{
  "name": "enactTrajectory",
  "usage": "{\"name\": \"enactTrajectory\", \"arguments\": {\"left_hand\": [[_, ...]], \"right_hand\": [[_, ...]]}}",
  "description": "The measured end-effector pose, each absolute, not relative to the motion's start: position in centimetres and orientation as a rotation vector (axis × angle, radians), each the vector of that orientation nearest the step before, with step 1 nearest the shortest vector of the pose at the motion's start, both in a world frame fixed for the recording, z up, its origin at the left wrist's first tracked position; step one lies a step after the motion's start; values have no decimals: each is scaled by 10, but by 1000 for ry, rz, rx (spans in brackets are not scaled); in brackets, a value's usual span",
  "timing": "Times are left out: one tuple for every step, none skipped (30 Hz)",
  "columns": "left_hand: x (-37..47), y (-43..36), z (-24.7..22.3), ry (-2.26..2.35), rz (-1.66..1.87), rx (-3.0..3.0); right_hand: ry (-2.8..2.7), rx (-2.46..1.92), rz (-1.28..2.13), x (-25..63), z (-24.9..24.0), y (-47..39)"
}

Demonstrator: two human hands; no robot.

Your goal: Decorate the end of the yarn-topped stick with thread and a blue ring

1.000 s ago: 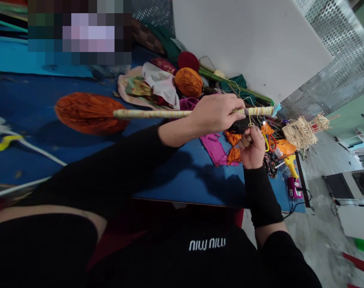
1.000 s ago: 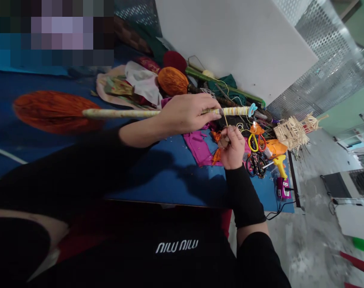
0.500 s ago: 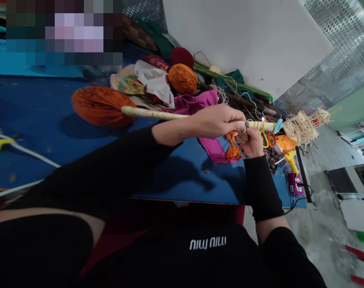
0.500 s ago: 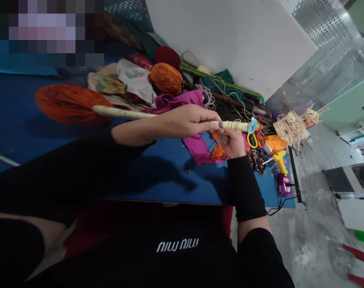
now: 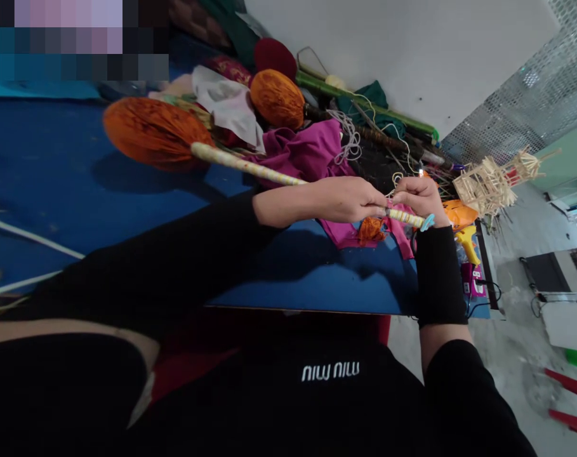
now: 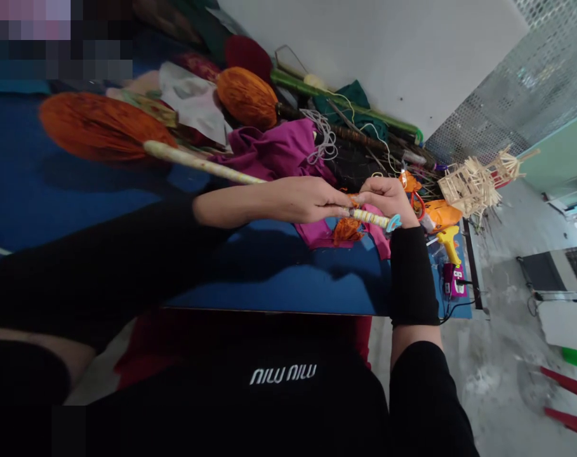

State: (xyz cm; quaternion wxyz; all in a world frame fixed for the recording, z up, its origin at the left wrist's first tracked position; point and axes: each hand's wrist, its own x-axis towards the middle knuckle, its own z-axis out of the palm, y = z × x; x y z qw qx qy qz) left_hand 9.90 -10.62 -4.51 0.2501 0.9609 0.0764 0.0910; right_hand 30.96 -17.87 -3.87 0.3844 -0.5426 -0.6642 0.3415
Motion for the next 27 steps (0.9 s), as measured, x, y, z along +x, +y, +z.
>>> {"name": "enactTrajectory", "arguments": {"left_hand": [[100, -108, -46, 228, 213, 2660], [100, -110, -46, 260, 173, 2712], [101, -112, -46, 305, 135, 2764], [102, -115, -46, 358, 97, 2812], [103, -117, -47, 421, 70, 2849], [103, -118, -47, 483, 53, 2874], [104, -119, -48, 539, 50, 2887], [104, -119, -48, 580, 72, 2887], [104, -119, -48, 607, 117, 2876], [103, -119, -48, 619, 179, 2857], [103, -118, -47, 618, 247, 2832], [102, -117, -46, 612, 309, 2806], [101, -116, -45, 613, 362, 2781], [100, -115, -43, 619, 405, 2760], [100, -115, -42, 630, 438, 2744], [99, -115, -40, 638, 462, 2734], [99, -115, -38, 646, 485, 2728], [99, -116, -37, 654, 507, 2726], [99, -116, -36, 664, 521, 2726], [99, -117, -34, 677, 525, 2727], [99, -118, -33, 692, 522, 2727], [99, -118, -33, 706, 519, 2727], [99, -118, -32, 714, 516, 2726], [99, -118, -32, 714, 518, 2725], [100, -118, -32, 709, 528, 2725], [100, -117, -32, 709, 546, 2722], [100, -116, -32, 715, 561, 2718]], "right_hand": [[-1742, -1392, 853, 311, -38, -179], [-1800, -1402, 829, 313, -38, -180], [-1865, -1415, 791, 313, -38, -181], [-1931, -1434, 733, 313, -37, -183], [-1996, -1461, 653, 311, -37, -185], [-2053, -1500, 545, 308, -36, -188], [-2100, -1552, 402, 304, -35, -191], [-2132, -1610, 225, 299, -34, -195], [-2150, -1663, 27, 293, -33, -199], [-2155, -1705, -177, 287, -33, -203], [-2148, -1729, -374, 281, -33, -207], [-2138, -1732, -549, 275, -33, -211], [-2123, -1716, -704, 270, -34, -214], [-2106, -1683, -844, 267, -36, -216], [-2080, -1638, -974, 264, -37, -218], [-2045, -1584, -1096, 263, -38, -219], [-2005, -1531, -1205, 263, -39, -219], [-1966, -1488, -1294, 263, -41, -219], [-1933, -1463, -1357, 264, -43, -219], [-1909, -1466, -1395, 265, -45, -219], [-1892, -1486, -1420, 266, -48, -218], [-1880, -1516, -1439, 268, -50, -217], [-1870, -1546, -1453, 269, -53, -216], [-1860, -1567, -1465, 269, -55, -216], [-1852, -1579, -1473, 269, -56, -216], [-1853, -1585, -1471, 269, -57, -216], [-1862, -1596, -1449, 270, -55, -217]]}}
